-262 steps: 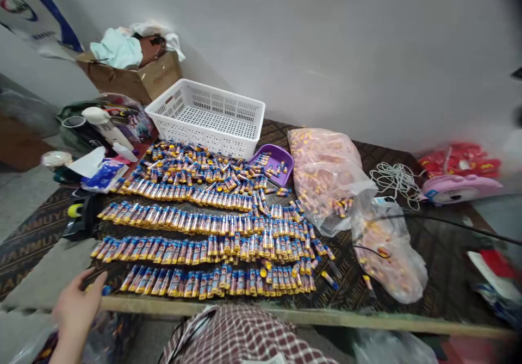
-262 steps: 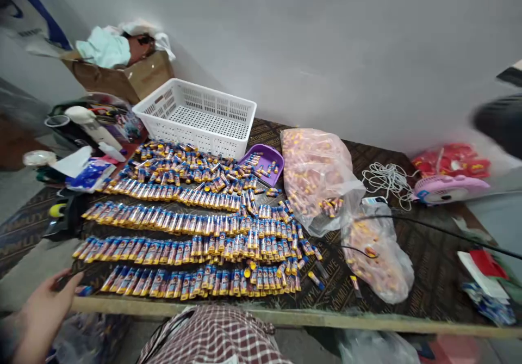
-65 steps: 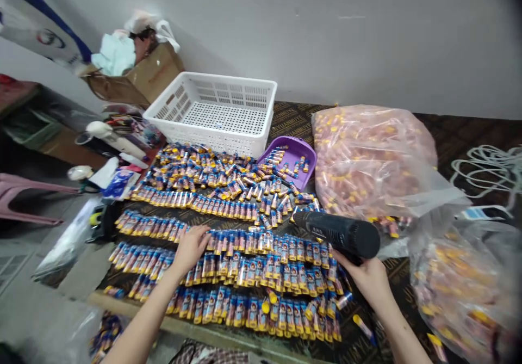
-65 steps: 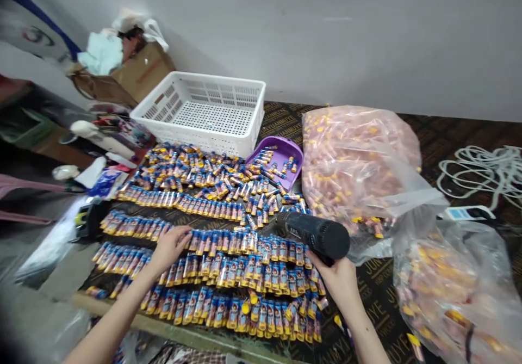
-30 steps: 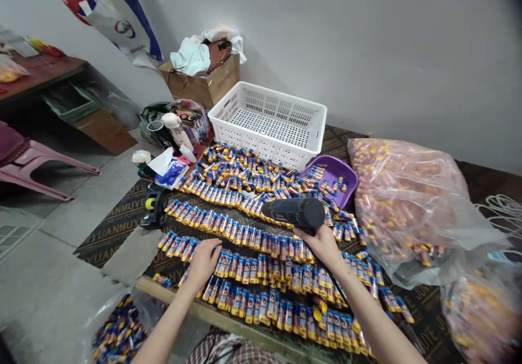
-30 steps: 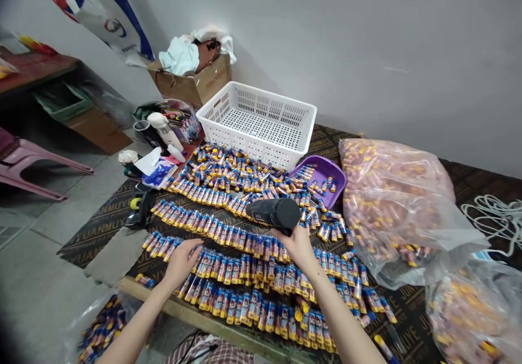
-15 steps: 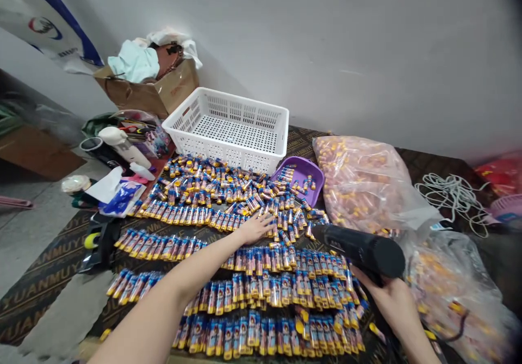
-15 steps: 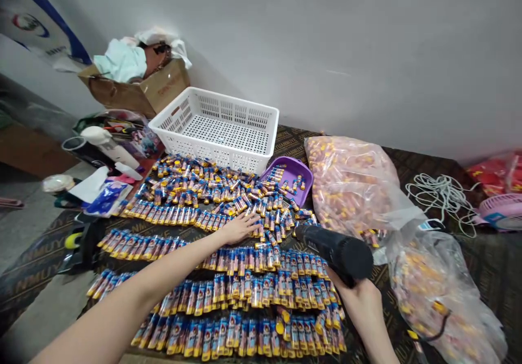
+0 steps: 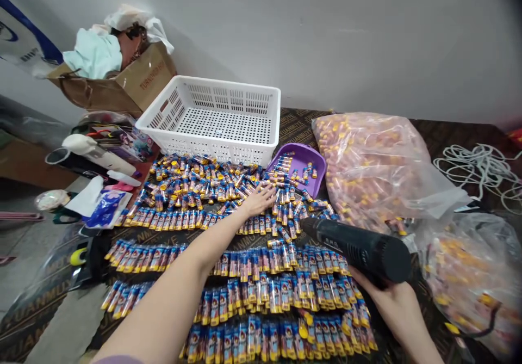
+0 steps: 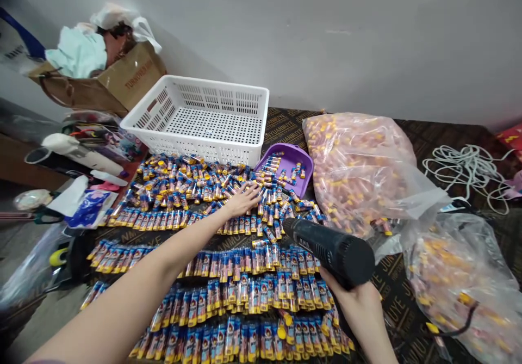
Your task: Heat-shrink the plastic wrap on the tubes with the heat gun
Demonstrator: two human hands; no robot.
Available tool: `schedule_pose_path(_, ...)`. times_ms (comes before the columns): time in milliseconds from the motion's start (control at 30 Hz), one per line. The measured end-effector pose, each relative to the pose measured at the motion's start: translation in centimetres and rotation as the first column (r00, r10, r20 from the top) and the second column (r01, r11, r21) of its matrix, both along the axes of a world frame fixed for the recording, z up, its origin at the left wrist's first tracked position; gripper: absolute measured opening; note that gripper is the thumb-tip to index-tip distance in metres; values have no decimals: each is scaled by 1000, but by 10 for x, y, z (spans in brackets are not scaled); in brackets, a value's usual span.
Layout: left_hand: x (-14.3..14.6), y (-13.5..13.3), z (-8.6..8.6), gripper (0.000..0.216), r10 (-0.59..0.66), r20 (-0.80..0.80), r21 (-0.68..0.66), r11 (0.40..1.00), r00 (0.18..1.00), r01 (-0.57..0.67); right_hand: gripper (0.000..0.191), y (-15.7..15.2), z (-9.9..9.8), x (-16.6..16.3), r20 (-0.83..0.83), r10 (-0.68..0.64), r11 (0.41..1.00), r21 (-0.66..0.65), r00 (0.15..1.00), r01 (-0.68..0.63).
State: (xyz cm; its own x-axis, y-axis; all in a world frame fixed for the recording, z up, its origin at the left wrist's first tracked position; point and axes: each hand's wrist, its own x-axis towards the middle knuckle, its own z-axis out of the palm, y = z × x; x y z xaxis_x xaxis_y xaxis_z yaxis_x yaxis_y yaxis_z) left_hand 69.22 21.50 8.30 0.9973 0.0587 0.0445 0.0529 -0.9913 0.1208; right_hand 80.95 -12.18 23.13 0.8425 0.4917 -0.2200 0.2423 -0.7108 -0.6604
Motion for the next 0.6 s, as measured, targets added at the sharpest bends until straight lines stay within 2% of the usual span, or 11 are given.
schedule_pose_path(67,8,11,18,43,217,71,-6,976,974,-217,52,13,-1,-3,9,59,998,-26,998,-59)
schedule_pose_path(133,7,20,36,43,402,134,-47,916,906,-399,49,26,-4,-7,38,122,992,-20,992,-122)
schedule_pose_path(200,-4,29,52,41,514,165,-102,858,842,-504,47,40,-8,-10,69,197,980,9,978,-198)
schedule_pose_path(300,-38,40,67,40,596,165,-154,802,785,-577,44,58,-14,-17,61,319,947,-1,946,-320)
schedule_pose_path(400,-85,49,70,39,655,147,-172,755,741,-633,41,71,-15,-27,37,398,917,-11,917,-398)
schedule_pose_path(600,-180,51,59,34,776,133,-241,629,617,-739,36,91,-5,-50,-19,450,893,31,893,-449)
